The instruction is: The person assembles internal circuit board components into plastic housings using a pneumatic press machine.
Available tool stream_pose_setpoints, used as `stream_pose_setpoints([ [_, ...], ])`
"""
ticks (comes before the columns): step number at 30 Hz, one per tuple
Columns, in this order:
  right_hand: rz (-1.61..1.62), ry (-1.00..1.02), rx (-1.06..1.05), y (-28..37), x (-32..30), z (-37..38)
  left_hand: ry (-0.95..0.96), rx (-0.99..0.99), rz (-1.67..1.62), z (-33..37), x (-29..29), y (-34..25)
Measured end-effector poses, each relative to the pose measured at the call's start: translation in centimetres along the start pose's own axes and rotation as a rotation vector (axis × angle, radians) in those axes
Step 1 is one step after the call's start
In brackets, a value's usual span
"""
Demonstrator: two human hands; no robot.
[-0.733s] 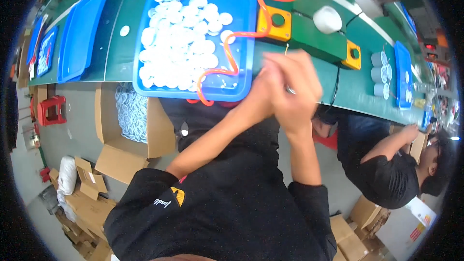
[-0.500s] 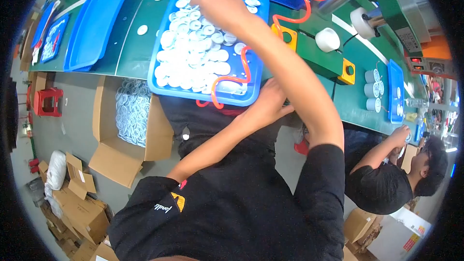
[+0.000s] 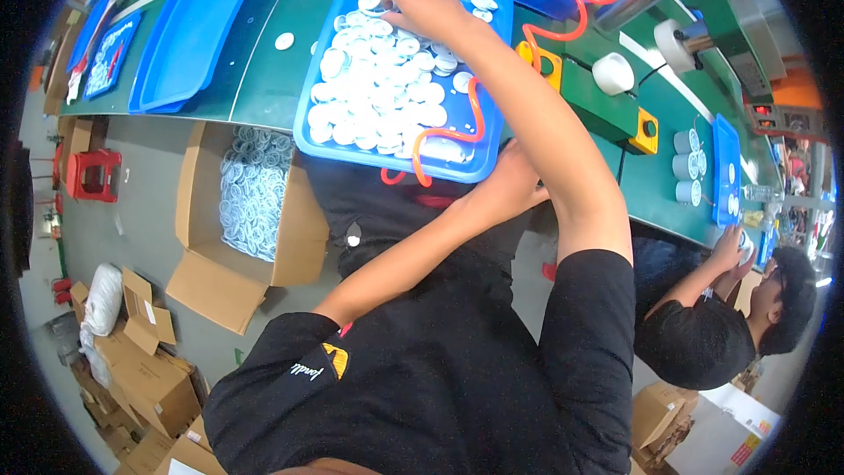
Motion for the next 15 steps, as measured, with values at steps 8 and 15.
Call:
stream_pose_setpoints([
  [8,-0.053,-0.252,0.101,-0.9,-4.2,-2.2,-0.011,-0.043,0.003,-0.3,-0.5,-0.1],
  [15,0.485,0.154,0.739,-5.2,-1.6,-8.3,0.004,-0.022,0.027,-0.7,-0.3,-0.4],
])
Point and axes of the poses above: each hand's wrist, its own z-axis towards the middle knuckle, its own x-axis out of the palm, y = z × x, the point moved 10 cm from there along z, towards the middle knuckle, and after that the axes turned 1 degree about y, right-handed, at the moved point
